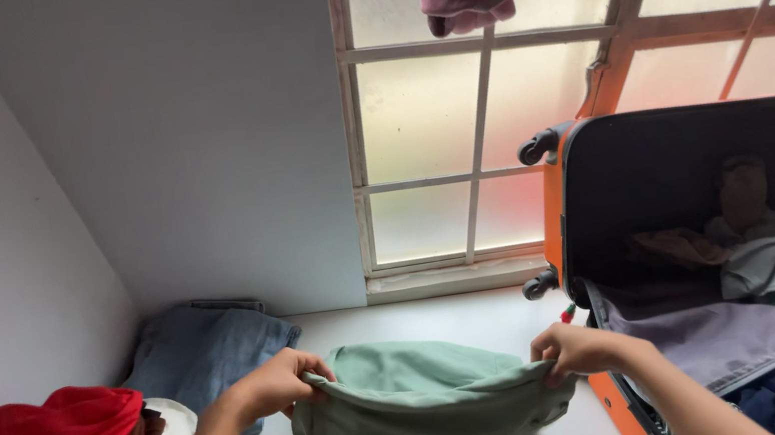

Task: The person takes items of clothing from a suitcase, folds them by hand, and places them in a stack on a nearby surface.

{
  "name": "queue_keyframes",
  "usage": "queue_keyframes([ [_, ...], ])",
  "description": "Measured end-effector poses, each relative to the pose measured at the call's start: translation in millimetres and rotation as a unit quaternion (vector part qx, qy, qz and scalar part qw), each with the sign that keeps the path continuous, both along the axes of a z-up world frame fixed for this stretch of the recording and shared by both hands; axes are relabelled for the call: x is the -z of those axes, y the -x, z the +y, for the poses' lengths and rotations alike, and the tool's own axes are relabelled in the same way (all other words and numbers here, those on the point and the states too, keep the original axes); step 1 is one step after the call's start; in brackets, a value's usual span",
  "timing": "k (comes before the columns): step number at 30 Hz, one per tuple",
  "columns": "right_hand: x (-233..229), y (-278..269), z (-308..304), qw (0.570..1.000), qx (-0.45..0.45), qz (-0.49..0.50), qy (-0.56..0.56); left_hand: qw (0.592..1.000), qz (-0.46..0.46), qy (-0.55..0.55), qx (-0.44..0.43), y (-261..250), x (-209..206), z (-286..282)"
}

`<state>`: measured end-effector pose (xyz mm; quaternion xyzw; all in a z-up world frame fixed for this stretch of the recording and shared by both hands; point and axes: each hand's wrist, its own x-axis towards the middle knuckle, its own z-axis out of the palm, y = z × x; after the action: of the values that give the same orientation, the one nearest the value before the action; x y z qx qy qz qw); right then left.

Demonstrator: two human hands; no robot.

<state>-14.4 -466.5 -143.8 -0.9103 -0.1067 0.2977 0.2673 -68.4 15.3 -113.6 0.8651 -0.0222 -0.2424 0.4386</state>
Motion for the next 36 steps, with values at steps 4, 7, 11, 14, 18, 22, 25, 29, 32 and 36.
queue_keyframes([
  [4, 50.6, -24.3, -4.6, 0.996, 0.058, -0.044, -0.053, 0.975, -0.216, 0.000, -0.058, -52.2, 52.7, -19.4],
  [7, 97.7, -47.4, -12.4, 0.976, 0.153, -0.140, -0.071, 0.946, -0.288, -0.049, -0.139, -89.4, 63.3, -45.0],
  [11, 179.9, -67.7, -17.4, 0.936, 0.221, -0.271, -0.027, 0.946, -0.263, -0.121, -0.145, -103.5, 98.4, -100.2],
  [14, 245.3, -69.0, -15.1, 0.942, 0.276, -0.186, 0.055, 0.963, -0.202, -0.162, -0.073, -81.3, 143.2, -129.0],
  [18, 298.8, -44.1, 0.5, 0.941, 0.337, -0.032, 0.018, 0.976, -0.086, -0.195, 0.055, -22.9, 165.7, -144.9],
  [22, 307.8, -39.8, 16.2, 0.918, 0.387, -0.042, 0.071, 0.937, -0.024, -0.302, 0.174, 1.9, 172.0, -106.8],
  [25, 306.3, -43.4, 22.5, 0.903, 0.429, -0.031, 0.011, 0.909, -0.026, -0.362, 0.207, 0.8, 205.8, -75.1],
  [29, 290.7, -55.5, 24.3, 0.900, 0.427, -0.066, -0.052, 0.927, -0.193, -0.261, 0.189, 3.3, 246.2, -30.5],
  [32, 273.4, -60.6, 18.3, 0.911, 0.406, -0.048, -0.056, 0.946, -0.162, -0.257, 0.113, -3.4, 246.7, -23.1],
  [36, 246.5, -52.4, 9.2, 0.918, 0.367, 0.035, -0.148, 0.988, -0.094, -0.114, -0.055, -39.9, 212.9, -26.1],
])
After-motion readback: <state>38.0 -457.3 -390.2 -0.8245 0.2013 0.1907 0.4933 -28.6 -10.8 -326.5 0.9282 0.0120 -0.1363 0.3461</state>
